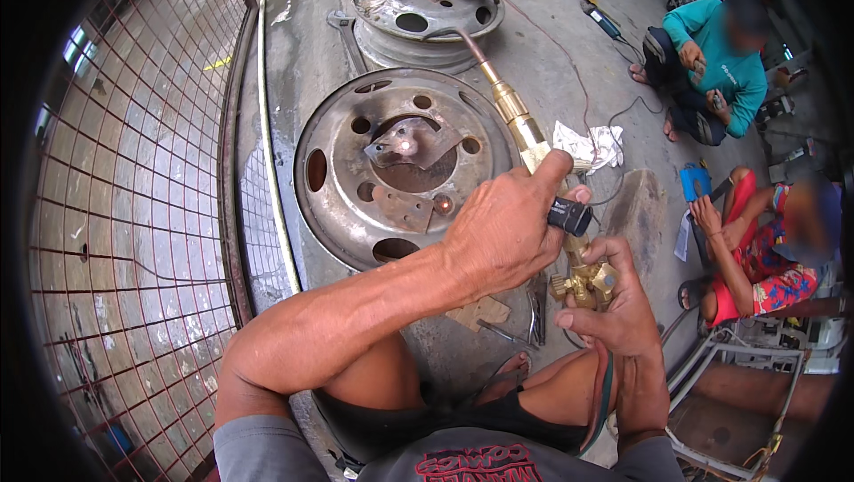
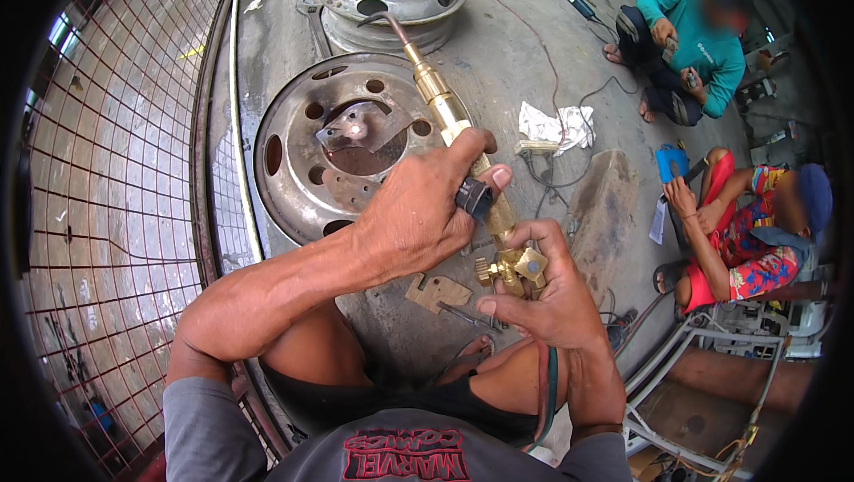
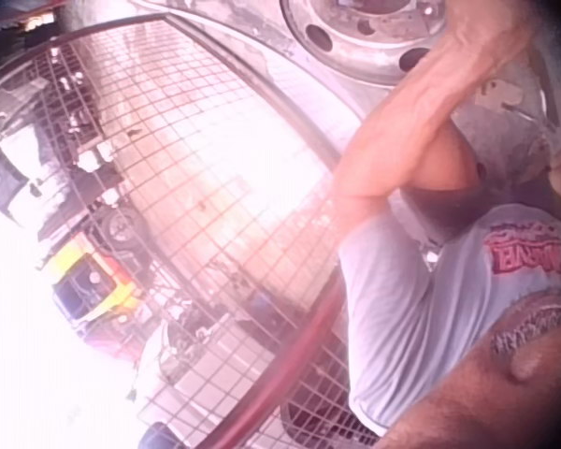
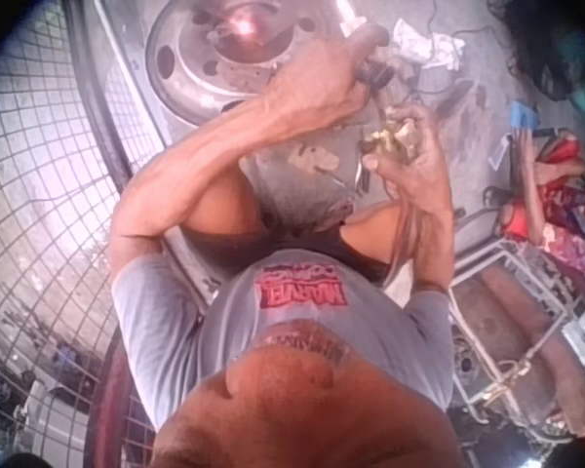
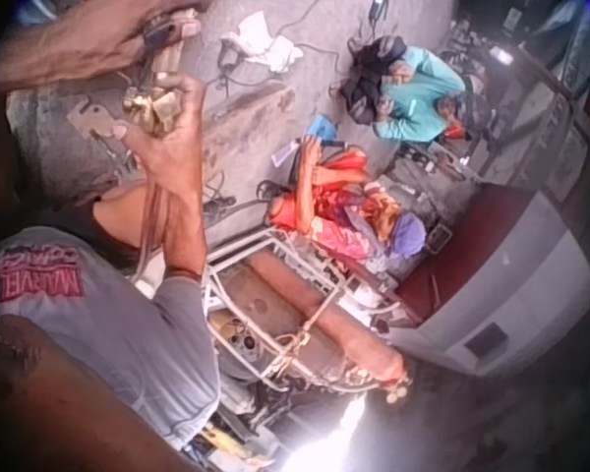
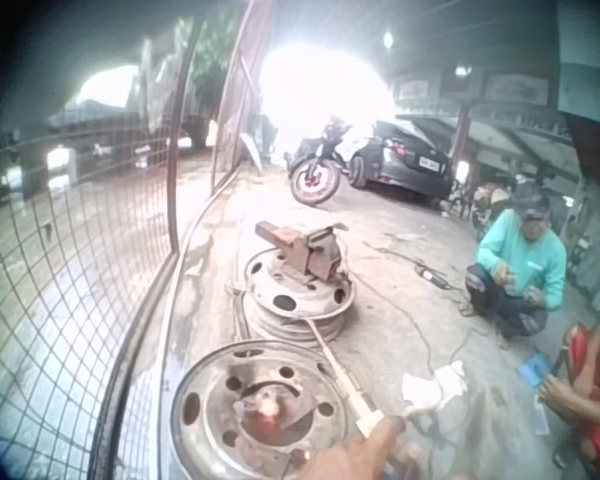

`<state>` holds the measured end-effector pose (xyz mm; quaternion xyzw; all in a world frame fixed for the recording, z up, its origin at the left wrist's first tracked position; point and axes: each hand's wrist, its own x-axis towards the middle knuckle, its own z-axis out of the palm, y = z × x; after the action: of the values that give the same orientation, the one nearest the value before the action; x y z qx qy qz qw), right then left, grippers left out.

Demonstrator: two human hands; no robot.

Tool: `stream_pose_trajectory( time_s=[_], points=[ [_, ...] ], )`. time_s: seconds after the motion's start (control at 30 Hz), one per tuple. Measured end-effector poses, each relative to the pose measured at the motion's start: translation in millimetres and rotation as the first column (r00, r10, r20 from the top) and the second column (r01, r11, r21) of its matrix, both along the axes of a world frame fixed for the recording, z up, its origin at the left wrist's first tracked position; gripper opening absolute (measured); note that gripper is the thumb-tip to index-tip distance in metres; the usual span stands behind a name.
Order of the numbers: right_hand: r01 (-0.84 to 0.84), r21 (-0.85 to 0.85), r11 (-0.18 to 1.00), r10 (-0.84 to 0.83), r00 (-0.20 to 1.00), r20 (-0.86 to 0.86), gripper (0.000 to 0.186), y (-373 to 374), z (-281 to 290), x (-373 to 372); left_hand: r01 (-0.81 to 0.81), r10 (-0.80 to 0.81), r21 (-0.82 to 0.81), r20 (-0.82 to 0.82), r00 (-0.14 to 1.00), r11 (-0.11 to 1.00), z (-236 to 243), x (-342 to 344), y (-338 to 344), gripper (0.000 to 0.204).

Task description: The person uses a welding torch to heat and weld a metal part attached to a car wheel rim. They adjust the torch and reposition the part while seated on the floor in a workshop environment.

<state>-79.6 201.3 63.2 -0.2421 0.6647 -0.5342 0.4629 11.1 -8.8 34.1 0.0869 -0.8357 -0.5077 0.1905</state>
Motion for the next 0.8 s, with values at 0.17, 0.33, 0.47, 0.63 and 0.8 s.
stream_pose_trajectory(
  time_s=[0.17,0.33,0.47,0.63,0.8],
  points=[
    [-0.015,-0.127,0.992,0.021,0.999,0.04,0.056,11.7,-8.6,-2.0,-0.048,0.048,-0.005,0.001,0.999,0.999,-6.5,-3.7,3.4,0.034],
    [-0.04,-0.055,0.998,0.041,0.999,0.019,0.054,15.8,-4.4,-3.9,-0.061,0.061,-0.018,0.005,0.998,0.998,-9.8,-6.2,6.7,0.033],
    [-0.052,0.0,0.999,0.052,0.998,0.018,0.052,20.9,-4.5,-8.8,-0.048,0.049,-0.028,0.043,0.998,0.998,-7.4,-6.7,10.1,0.032],
    [-0.036,-0.042,0.998,0.034,0.997,-0.064,0.057,26.1,-11.1,-12.4,-0.042,0.043,-0.028,0.054,0.998,0.999,-2.0,-6.5,14.4,0.032],
    [0.044,-0.084,0.996,-0.047,0.998,-0.038,0.063,17.1,-10.9,-2.0,-0.078,0.074,-0.073,-0.062,0.995,0.994,-0.8,-9.0,15.9,0.032]
  ],
)
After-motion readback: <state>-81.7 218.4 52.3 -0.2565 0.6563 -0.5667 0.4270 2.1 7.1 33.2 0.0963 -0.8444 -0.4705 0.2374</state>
